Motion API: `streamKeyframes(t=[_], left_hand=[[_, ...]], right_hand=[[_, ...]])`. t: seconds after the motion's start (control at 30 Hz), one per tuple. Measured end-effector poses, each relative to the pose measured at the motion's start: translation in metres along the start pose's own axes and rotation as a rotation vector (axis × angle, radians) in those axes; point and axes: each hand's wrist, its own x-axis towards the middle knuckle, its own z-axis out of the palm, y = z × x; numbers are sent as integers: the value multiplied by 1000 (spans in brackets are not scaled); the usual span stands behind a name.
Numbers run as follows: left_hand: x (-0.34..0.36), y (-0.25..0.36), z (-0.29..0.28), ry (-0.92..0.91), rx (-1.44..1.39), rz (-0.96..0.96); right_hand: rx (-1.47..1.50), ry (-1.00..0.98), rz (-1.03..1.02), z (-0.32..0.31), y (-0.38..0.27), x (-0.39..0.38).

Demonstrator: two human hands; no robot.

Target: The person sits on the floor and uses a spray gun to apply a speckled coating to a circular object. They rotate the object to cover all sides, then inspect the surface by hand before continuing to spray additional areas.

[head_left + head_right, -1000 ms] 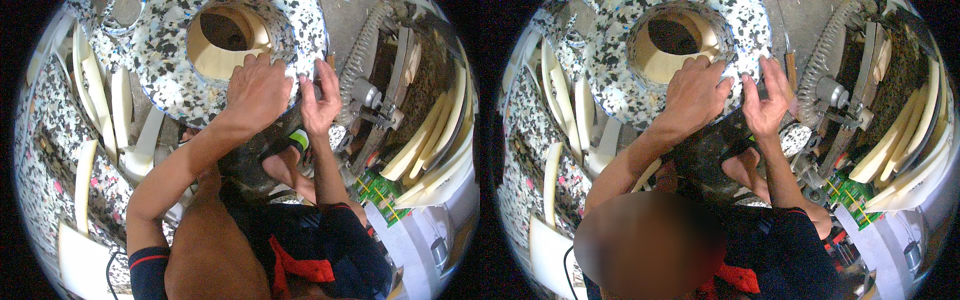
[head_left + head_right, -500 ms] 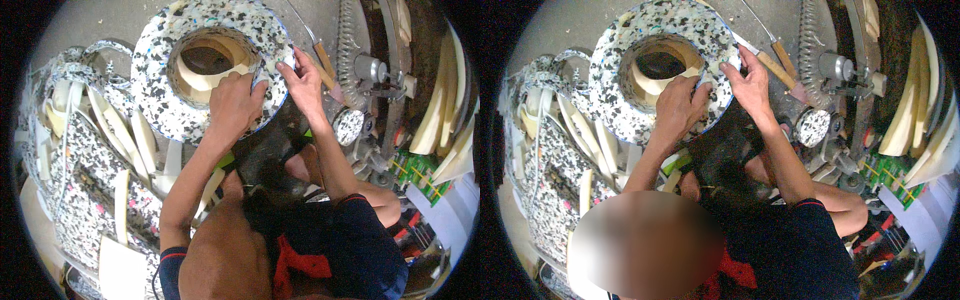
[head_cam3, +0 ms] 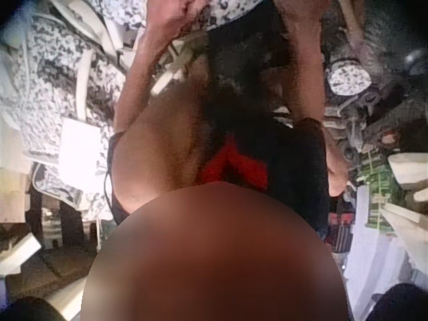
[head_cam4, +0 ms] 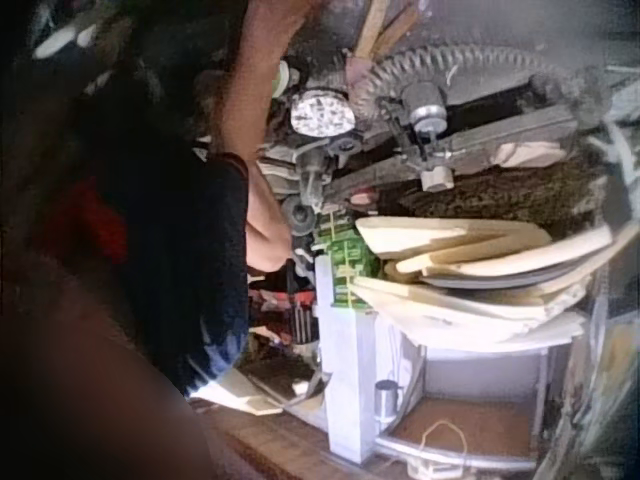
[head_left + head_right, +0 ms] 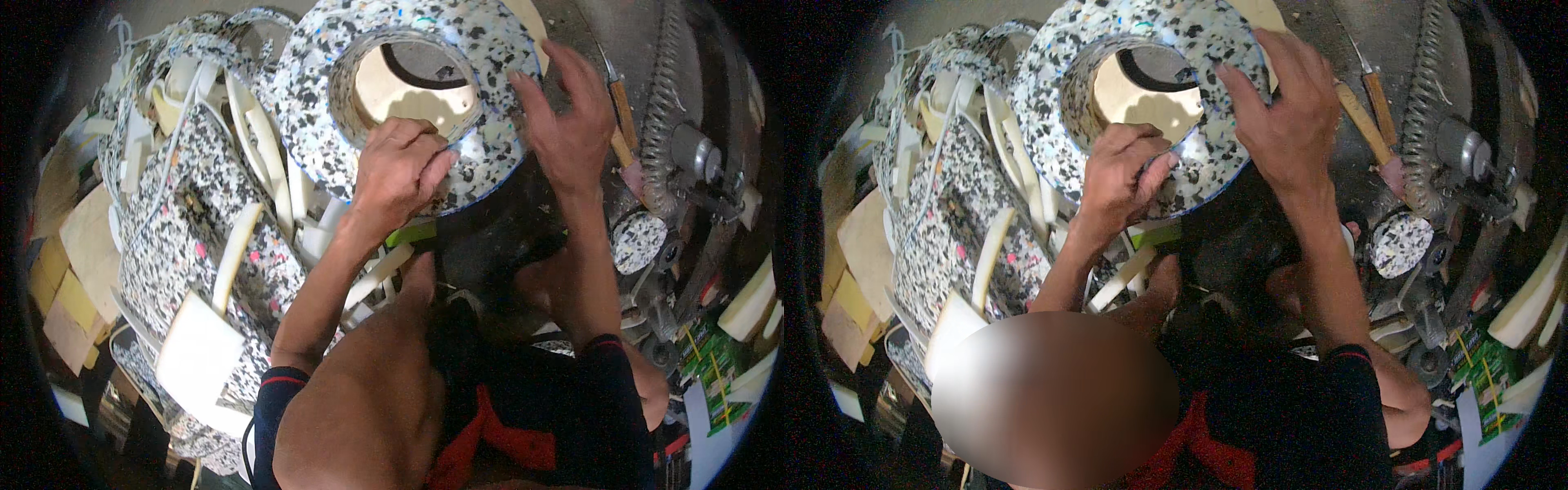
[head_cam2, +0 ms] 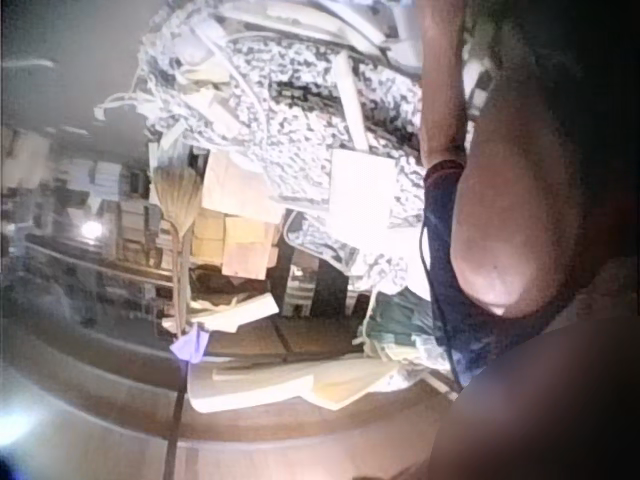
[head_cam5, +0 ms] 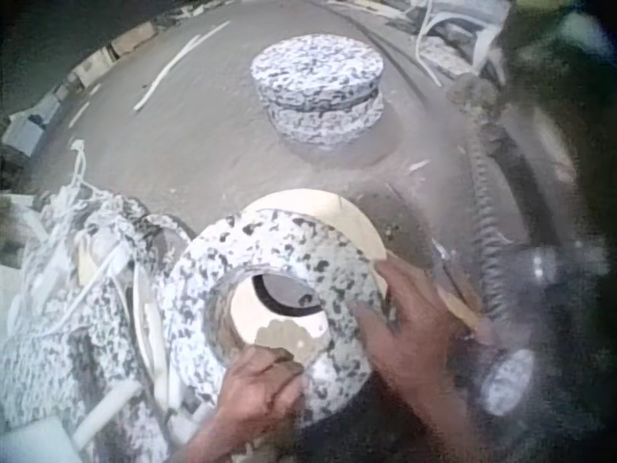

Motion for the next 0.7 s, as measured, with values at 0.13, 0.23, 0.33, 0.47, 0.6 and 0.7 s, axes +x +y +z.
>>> streamKeyframes(t=[0.13,0.23,0.33,0.47,0.6,0.7], left_hand=[[3,-10,-18,344,274,81],[28,-30,-42,398,434,67],[71,-45,-49,309,470,173],[112,-51,-32,138,486,171],[118,-60,-22,128,512,205],[115,-66,-21,163,500,225]], right_hand=[[30,-165,-282,26,-9,48],[-81,-324,-299,40,-18,60],[-159,-355,-285,49,-18,63],[-188,-341,-273,60,-11,62],[-207,-265,-270,71,-6,60],[-171,-217,-331,76,-3,60]])
